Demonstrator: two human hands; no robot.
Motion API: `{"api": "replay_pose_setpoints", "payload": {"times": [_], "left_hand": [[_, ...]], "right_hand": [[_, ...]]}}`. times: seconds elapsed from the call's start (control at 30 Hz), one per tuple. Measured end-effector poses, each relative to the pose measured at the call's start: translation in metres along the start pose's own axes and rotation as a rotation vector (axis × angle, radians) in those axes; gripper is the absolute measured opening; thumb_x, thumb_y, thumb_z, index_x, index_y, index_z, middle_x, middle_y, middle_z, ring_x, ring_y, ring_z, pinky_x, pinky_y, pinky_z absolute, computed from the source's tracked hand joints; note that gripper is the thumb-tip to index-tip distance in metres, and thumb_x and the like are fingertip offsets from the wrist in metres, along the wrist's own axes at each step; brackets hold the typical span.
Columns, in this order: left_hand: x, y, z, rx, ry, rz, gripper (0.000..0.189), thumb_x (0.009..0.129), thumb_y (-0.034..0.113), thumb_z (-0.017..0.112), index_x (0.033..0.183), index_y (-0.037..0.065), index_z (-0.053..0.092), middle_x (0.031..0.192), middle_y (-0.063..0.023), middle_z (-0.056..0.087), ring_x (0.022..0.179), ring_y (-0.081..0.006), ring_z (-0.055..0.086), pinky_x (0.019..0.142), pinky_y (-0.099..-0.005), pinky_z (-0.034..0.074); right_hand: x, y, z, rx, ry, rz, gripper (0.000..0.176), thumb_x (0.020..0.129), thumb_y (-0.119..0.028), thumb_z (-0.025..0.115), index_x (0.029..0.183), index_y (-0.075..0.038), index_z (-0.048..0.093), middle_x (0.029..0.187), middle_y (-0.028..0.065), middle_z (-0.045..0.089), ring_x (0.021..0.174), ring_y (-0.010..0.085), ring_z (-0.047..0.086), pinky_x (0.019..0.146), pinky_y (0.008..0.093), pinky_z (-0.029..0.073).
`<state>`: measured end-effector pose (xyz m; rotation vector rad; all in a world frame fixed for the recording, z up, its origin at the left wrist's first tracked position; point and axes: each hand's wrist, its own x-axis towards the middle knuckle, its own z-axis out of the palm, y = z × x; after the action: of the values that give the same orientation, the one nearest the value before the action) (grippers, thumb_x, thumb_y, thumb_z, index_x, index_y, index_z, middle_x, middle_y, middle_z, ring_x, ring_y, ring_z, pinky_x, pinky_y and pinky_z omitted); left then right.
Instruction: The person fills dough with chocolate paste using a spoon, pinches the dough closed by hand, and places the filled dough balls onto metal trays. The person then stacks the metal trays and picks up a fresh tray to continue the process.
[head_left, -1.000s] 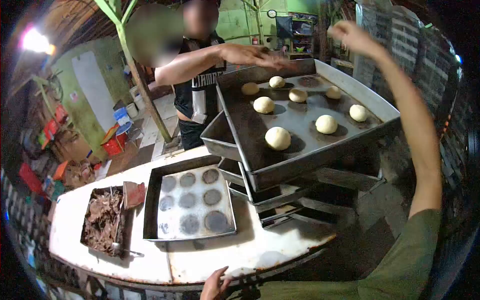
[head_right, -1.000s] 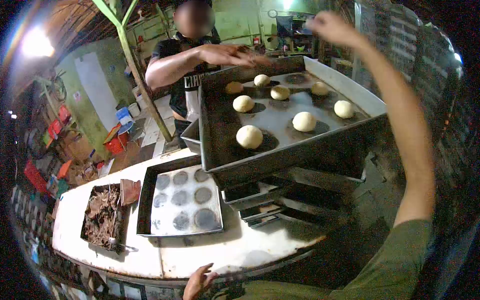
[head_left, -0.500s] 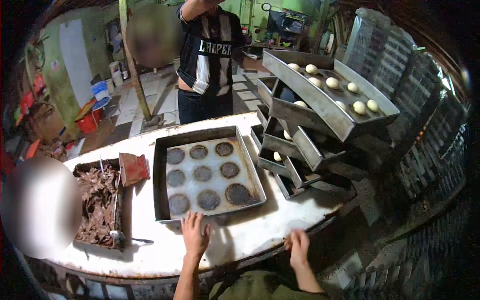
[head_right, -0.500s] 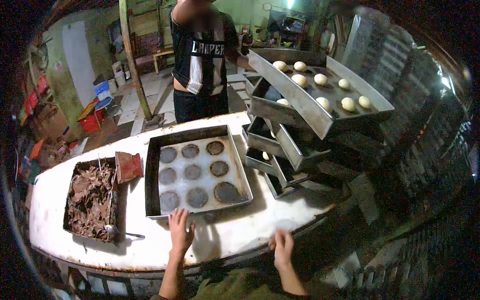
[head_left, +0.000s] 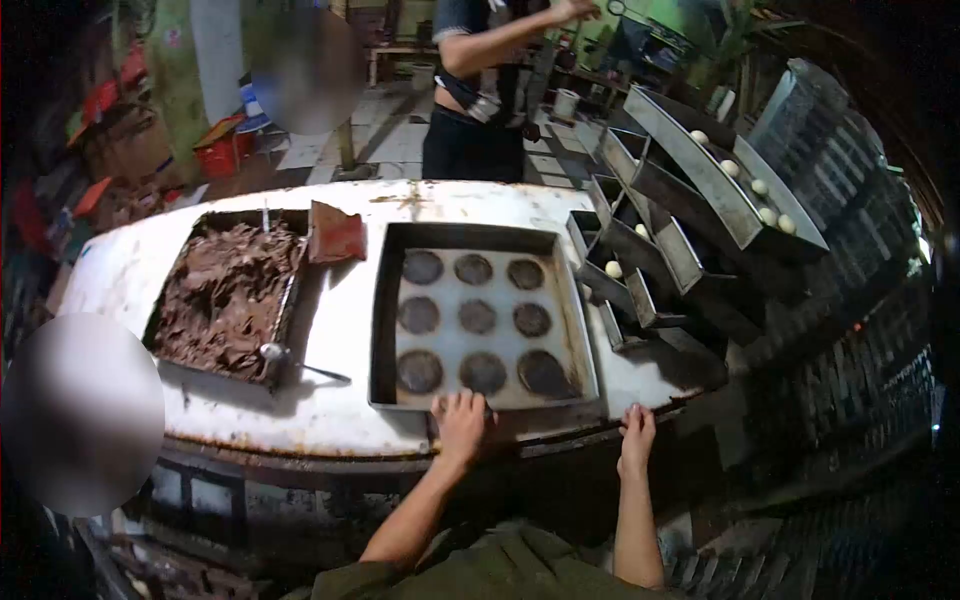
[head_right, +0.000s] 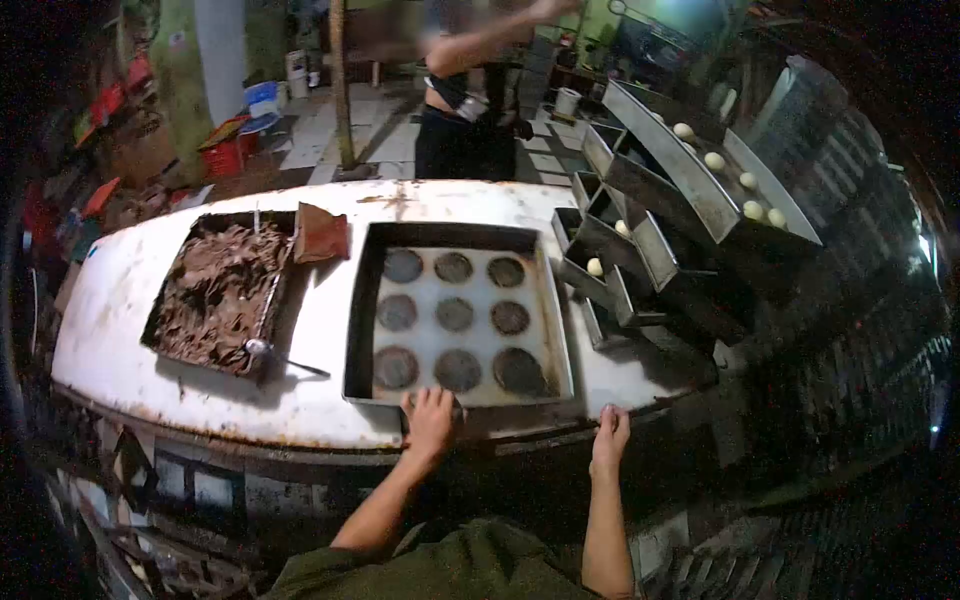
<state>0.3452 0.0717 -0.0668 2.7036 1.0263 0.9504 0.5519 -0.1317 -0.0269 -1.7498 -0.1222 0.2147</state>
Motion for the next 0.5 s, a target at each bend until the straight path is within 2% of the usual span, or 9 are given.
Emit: {"api": "replay_pose_setpoints", "payload": {"times": [0.03, 0.13, 0.23, 0.27, 0.3, 0.37, 0.4, 0.43, 0.5], "left_hand": [[-0.021, 0.010, -0.008, 0.018, 0.000, 0.009, 0.031, 0.067, 0.032, 0.067, 0.083, 0.009, 0.053, 0.086, -0.0067, 0.051, 0.090, -0.0229, 0.048, 0.090, -0.0450, 0.025], [-0.068, 0.046, -0.041, -0.074, -0.018, -0.014, 0.030, 0.065, 0.028, 0.069, 0.082, 0.010, 0.053, 0.085, -0.0058, 0.050, 0.088, -0.0222, 0.048, 0.085, -0.0416, 0.026], [-0.105, 0.081, -0.052, -0.050, -0.033, -0.065, 0.026, 0.067, 0.027, 0.066, 0.082, 0.011, 0.053, 0.084, -0.0047, 0.050, 0.088, -0.0210, 0.048, 0.085, -0.0407, 0.025], [-0.116, 0.092, -0.054, -0.020, -0.020, -0.107, 0.026, 0.067, 0.027, 0.066, 0.082, 0.011, 0.053, 0.084, -0.0047, 0.050, 0.088, -0.0210, 0.048, 0.085, -0.0407, 0.025], [-0.126, 0.101, -0.055, -0.018, 0.005, -0.099, 0.024, 0.068, 0.026, 0.065, 0.081, 0.011, 0.052, 0.084, -0.0048, 0.050, 0.088, -0.0208, 0.048, 0.085, -0.0405, 0.026], [-0.147, 0.109, -0.046, -0.066, 0.030, -0.072, 0.020, 0.069, 0.023, 0.063, 0.079, 0.011, 0.051, 0.082, -0.0053, 0.049, 0.086, -0.0219, 0.048, 0.085, -0.0409, 0.026], [-0.156, 0.115, -0.043, -0.118, 0.050, -0.084, 0.019, 0.069, 0.023, 0.062, 0.078, 0.011, 0.051, 0.082, -0.0052, 0.049, 0.085, -0.0227, 0.048, 0.084, -0.0417, 0.026], [-0.162, 0.118, -0.045, -0.171, 0.066, -0.079, 0.018, 0.069, 0.022, 0.061, 0.077, 0.010, 0.051, 0.081, -0.0051, 0.049, 0.084, -0.0236, 0.048, 0.084, -0.0425, 0.027], [-0.174, 0.136, -0.065, -0.119, 0.111, -0.058, 0.016, 0.067, 0.020, 0.062, 0.077, 0.012, 0.053, 0.079, -0.0056, 0.049, 0.082, -0.0248, 0.049, 0.079, -0.0416, 0.031]], "right_hand": [[0.007, 0.006, 0.000, 0.009, -0.029, 0.003, 0.024, 0.091, -0.027, 0.051, 0.101, -0.006, 0.052, 0.089, 0.0026, 0.055, 0.077, 0.0085, 0.051, 0.065, 0.0253, 0.042], [0.017, 0.031, -0.006, -0.063, -0.235, 0.054, 0.039, 0.088, -0.035, 0.055, 0.113, -0.006, 0.049, 0.101, 0.0038, 0.052, 0.091, 0.0143, 0.047, 0.087, 0.0293, 0.037], [0.000, 0.033, -0.025, -0.226, -0.471, 0.174, 0.042, 0.086, -0.033, 0.057, 0.114, -0.004, 0.048, 0.102, 0.0039, 0.051, 0.092, 0.0166, 0.048, 0.092, 0.0290, 0.034], [-0.008, 0.025, -0.030, -0.263, -0.391, 0.307, 0.032, 0.084, -0.021, 0.058, 0.109, -0.003, 0.050, 0.096, 0.0034, 0.052, 0.089, 0.0159, 0.048, 0.089, 0.0285, 0.035], [-0.002, 0.037, -0.039, -0.271, -0.436, 0.301, 0.032, 0.084, -0.021, 0.058, 0.109, -0.003, 0.050, 0.096, 0.0034, 0.052, 0.089, 0.0159, 0.048, 0.089, 0.0285, 0.035], [0.014, 0.077, -0.066, 0.014, -0.508, 0.376, 0.022, 0.079, -0.010, 0.055, 0.099, -0.003, 0.053, 0.088, 0.0034, 0.052, 0.085, 0.0157, 0.049, 0.082, 0.0277, 0.037], [0.012, 0.084, -0.069, 0.113, -0.483, 0.398, 0.019, 0.070, -0.003, 0.051, 0.089, -0.004, 0.054, 0.079, 0.0020, 0.050, 0.079, 0.0145, 0.048, 0.074, 0.0267, 0.038], [0.015, 0.090, -0.081, 0.003, -0.598, 0.212, 0.021, 0.066, -0.002, 0.051, 0.086, -0.004, 0.056, 0.080, 0.0026, 0.052, 0.079, 0.0144, 0.049, 0.071, 0.0261, 0.039], [-0.025, 0.038, -0.098, 0.120, -0.608, 0.141, 0.028, 0.062, -0.002, 0.050, 0.090, -0.001, 0.058, 0.084, 0.0038, 0.054, 0.078, 0.0150, 0.049, 0.071, 0.0266, 0.039]]}}
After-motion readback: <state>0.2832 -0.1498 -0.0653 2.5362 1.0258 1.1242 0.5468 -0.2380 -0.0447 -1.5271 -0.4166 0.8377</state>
